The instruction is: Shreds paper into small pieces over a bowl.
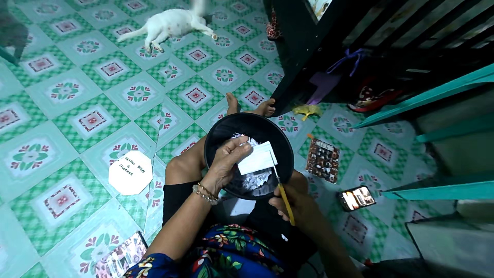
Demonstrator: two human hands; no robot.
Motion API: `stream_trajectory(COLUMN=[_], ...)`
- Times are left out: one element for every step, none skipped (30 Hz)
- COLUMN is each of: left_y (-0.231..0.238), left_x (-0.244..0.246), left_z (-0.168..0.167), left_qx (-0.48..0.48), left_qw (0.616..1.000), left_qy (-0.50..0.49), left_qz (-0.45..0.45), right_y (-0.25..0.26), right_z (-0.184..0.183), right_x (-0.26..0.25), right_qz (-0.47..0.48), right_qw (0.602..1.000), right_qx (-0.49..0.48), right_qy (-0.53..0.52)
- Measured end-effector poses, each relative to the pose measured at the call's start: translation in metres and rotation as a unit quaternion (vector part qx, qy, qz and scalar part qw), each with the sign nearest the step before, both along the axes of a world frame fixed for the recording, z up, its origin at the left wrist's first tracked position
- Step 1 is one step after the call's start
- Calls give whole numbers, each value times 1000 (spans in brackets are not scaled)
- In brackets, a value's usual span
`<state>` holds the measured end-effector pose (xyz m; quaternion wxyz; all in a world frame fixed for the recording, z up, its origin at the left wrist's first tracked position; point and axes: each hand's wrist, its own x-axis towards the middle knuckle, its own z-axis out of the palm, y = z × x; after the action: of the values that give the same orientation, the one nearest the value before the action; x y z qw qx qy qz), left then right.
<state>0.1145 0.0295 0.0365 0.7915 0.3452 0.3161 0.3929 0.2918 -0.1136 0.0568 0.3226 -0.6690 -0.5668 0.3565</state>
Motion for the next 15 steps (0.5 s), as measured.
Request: stream_trajectory(left_y=[-2, -4, -5, -7, -8, -9, -9, -9, -10, -10, -10, -11, -10, -10, -10], left_x=[0, -1, -1, -1, 1, 2, 3, 4, 5, 6, 6, 7, 7, 7, 7], left_z=[1, 3, 5, 8, 9, 10, 8, 5, 2, 1, 1, 2, 2, 2, 2], left_qx=[-28, -46, -57, -65, -69, -67, -60, -45, -30, -17, -7, 1, 9, 19, 29], left_qw=[999, 998, 997, 997, 997, 997, 998, 999, 999, 999, 1000, 999, 999, 998, 998], left_qy=[-15, -22, -20, -13, -6, -5, -13, -23, -29, -25, -12, 7, 22, 34, 45], left_qz=[-13, -29, -44, -48, -43, -31, -15, -1, 11, 21, 28, 35, 40, 40, 37], right_y=[0, 0, 1, 1, 1, 2, 2, 2, 2, 2, 2, 2, 2, 2, 2], right_z=[0, -1, -1, -3, -4, -6, -8, -10, -11, -13, -13, -13, -12, -12, -12], right_x=[-1, -1, -2, -2, -2, -2, -2, -2, -3, -4, -5, -6, -7, -7, -6], right_qz=[-1, -3, -5, -6, -7, -9, -12, -14, -15, -17, -19, -21, -24, -25, -26], right_qw=[1000, 1000, 1000, 1000, 1000, 1000, 1000, 999, 999, 999, 998, 998, 998, 997, 997], right_qx=[6, 12, 15, 17, 13, 5, -2, -2, 1, 4, 1, -8, -19, -29, -37], right_qy=[-5, -8, -10, -8, -2, 10, 24, 34, 42, 48, 53, 58, 62, 64, 62])
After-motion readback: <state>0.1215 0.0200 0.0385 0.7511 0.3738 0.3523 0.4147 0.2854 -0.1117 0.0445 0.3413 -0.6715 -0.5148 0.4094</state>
